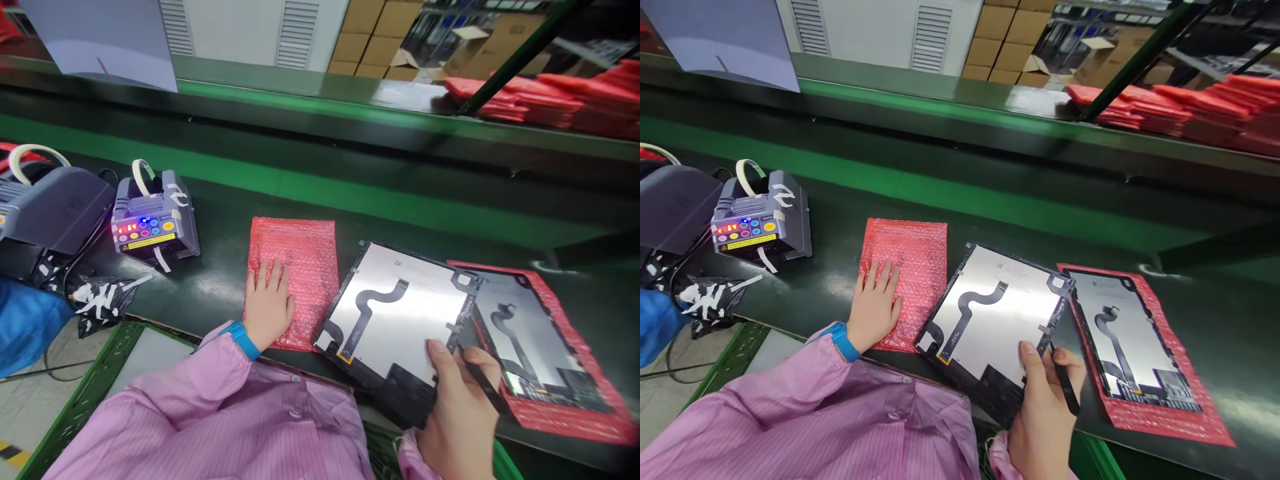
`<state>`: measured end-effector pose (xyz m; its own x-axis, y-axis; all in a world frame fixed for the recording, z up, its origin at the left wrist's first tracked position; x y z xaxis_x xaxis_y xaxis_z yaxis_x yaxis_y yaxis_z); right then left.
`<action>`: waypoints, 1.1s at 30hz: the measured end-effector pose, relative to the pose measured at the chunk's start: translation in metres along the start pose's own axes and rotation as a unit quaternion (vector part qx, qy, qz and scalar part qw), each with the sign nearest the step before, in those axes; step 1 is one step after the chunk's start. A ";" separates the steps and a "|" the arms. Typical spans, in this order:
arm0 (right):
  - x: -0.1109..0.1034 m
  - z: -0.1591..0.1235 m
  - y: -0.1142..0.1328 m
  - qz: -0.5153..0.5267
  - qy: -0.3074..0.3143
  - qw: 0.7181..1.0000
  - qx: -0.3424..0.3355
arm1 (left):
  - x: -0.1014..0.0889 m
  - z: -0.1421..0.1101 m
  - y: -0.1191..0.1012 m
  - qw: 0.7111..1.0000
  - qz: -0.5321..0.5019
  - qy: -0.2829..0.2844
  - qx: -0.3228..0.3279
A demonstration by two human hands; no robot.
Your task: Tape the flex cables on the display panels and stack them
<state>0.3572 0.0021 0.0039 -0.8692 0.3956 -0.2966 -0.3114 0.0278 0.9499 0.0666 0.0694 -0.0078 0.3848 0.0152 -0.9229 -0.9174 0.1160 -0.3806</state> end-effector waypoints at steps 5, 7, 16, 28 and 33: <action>0.047 0.027 0.023 0.116 -0.048 0.987 0.105 | -0.007 0.004 0.014 0.976 -0.215 -0.031 -0.017; 0.081 0.045 0.032 0.122 0.020 0.988 0.096 | -0.010 0.004 0.028 0.957 -0.284 -0.047 -0.034; 0.169 0.077 0.041 -0.067 0.206 0.975 -0.048 | -0.019 -0.014 0.076 0.904 -0.405 -0.103 -0.089; 0.022 0.065 -0.023 0.029 -0.017 0.996 0.078 | -0.005 -0.038 0.053 0.919 -0.387 -0.066 -0.029; 0.012 0.066 -0.032 0.023 -0.071 0.994 0.083 | -0.009 -0.039 0.031 0.974 -0.204 0.004 0.094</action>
Point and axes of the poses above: each hand's wrist, its own z-axis towards the middle knuckle, its own x-axis out of the palm, y = z × x, the point moved 6 cm from there along z, towards the middle knuckle
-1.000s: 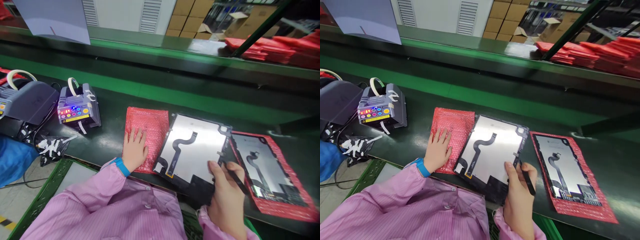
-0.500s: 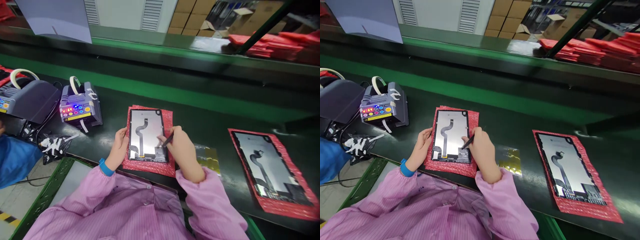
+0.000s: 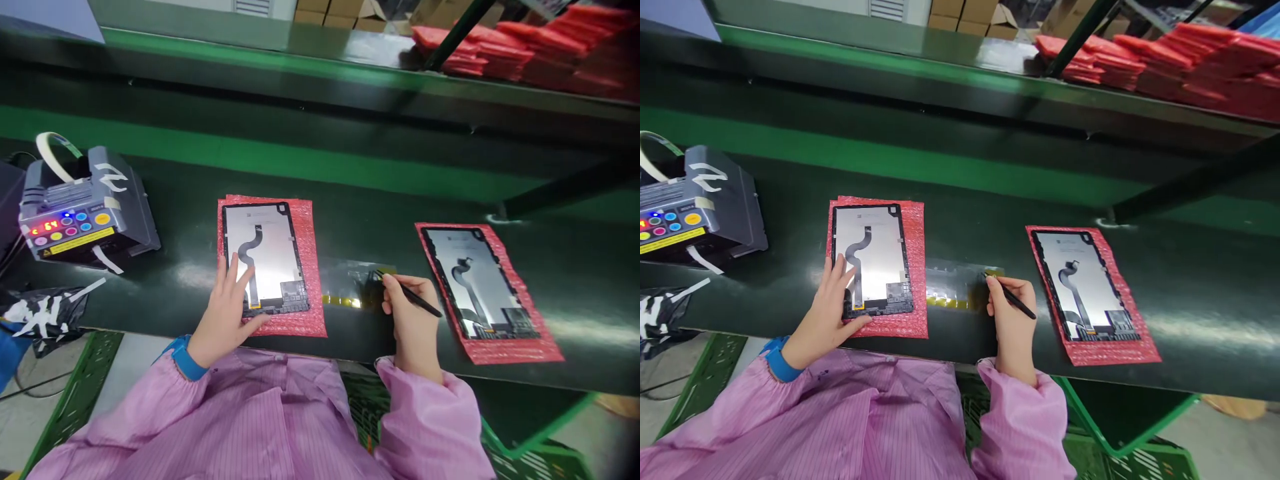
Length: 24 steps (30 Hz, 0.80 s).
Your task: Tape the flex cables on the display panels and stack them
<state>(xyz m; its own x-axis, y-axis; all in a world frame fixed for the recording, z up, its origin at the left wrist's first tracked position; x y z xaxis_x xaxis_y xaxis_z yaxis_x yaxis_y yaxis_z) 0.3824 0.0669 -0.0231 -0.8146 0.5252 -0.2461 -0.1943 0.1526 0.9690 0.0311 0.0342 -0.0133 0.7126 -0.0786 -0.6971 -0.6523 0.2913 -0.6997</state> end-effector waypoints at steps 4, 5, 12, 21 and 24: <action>-0.011 0.007 -0.001 -0.002 -0.040 0.999 0.023 | 0.000 0.002 -0.002 0.998 0.052 0.046 0.003; -0.013 0.007 -0.002 -0.006 -0.044 0.999 0.028 | -0.001 0.002 -0.001 0.998 0.052 0.048 0.000; -0.019 0.007 -0.005 -0.020 -0.055 0.997 0.058 | -0.004 0.002 -0.002 0.998 0.025 0.051 -0.010; -0.015 0.011 -0.002 0.018 -0.060 0.995 0.074 | -0.028 -0.005 0.025 0.966 -0.244 -0.064 -0.062; -0.016 0.008 0.001 0.057 -0.057 0.995 0.066 | -0.061 -0.024 0.063 0.882 -0.399 -0.186 -0.169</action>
Point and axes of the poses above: each hand's wrist, its own z-axis towards the middle knuckle, its own x-axis out of the palm, y = z × x, the point moved 6 cm from there along z, towards the middle knuckle
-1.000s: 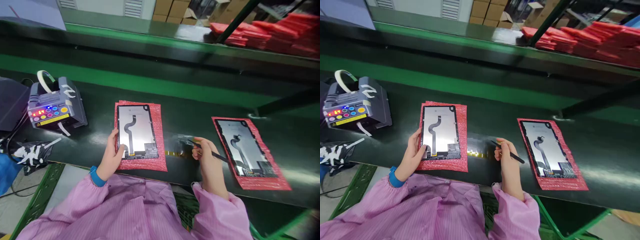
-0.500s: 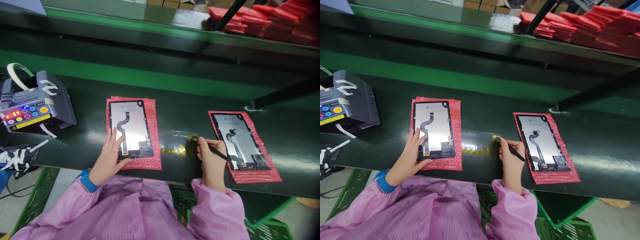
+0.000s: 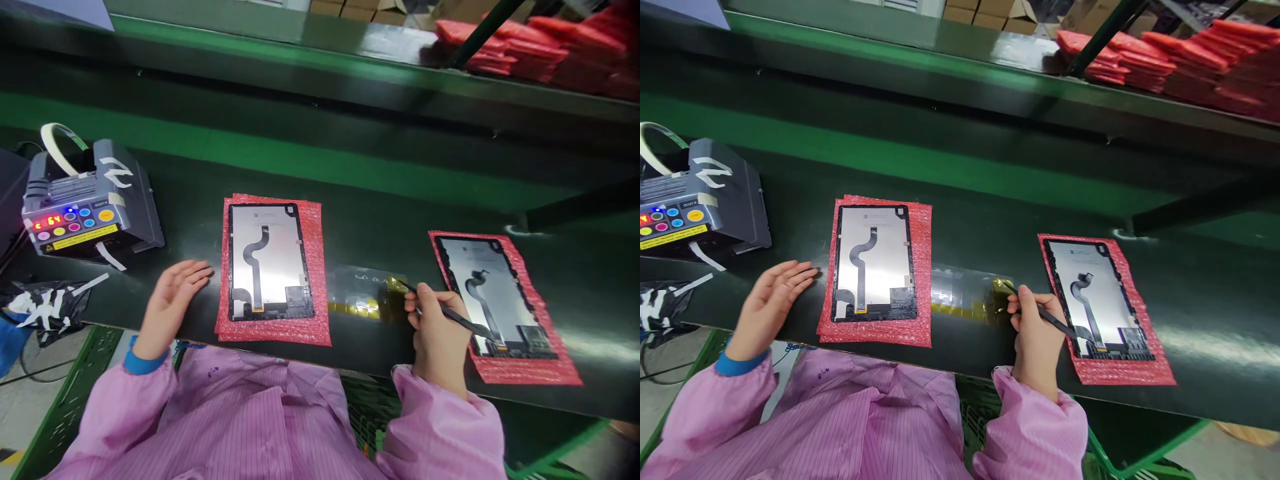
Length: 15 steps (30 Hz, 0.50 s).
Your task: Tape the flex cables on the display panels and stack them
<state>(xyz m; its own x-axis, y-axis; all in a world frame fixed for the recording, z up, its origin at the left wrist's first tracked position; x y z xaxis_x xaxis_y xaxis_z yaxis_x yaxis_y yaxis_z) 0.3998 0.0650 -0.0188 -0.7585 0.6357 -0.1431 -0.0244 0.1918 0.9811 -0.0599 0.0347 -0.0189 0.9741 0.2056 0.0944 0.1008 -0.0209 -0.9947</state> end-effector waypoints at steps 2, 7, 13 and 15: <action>-0.001 -0.002 0.001 0.009 0.005 1.000 -0.006 | -0.033 0.001 0.000 0.994 -0.062 -0.077 -0.054; -0.002 0.000 0.001 -0.001 -0.001 1.000 -0.020 | -0.076 0.007 -0.006 0.969 -0.115 -0.167 -0.144; 0.002 0.011 -0.001 -0.029 0.020 0.999 -0.011 | -0.083 0.018 -0.012 0.956 -0.126 -0.207 -0.165; 0.003 0.014 0.000 -0.033 0.032 0.999 -0.015 | -0.085 0.021 -0.012 0.959 -0.128 -0.209 -0.141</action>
<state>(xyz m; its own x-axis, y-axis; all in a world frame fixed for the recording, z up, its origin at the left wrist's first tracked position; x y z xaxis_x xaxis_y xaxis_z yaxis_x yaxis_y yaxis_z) 0.4068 0.0776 -0.0213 -0.7944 0.5738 -0.1991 -0.0937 0.2080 0.9736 -0.1485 0.0378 -0.0157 0.7497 0.6121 0.2517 0.4348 -0.1688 -0.8846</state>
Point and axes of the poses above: each hand's wrist, its own z-axis towards the middle knuckle, its own x-axis out of the palm, y = z × x, the point moved 6 cm from there along z, towards the middle knuckle
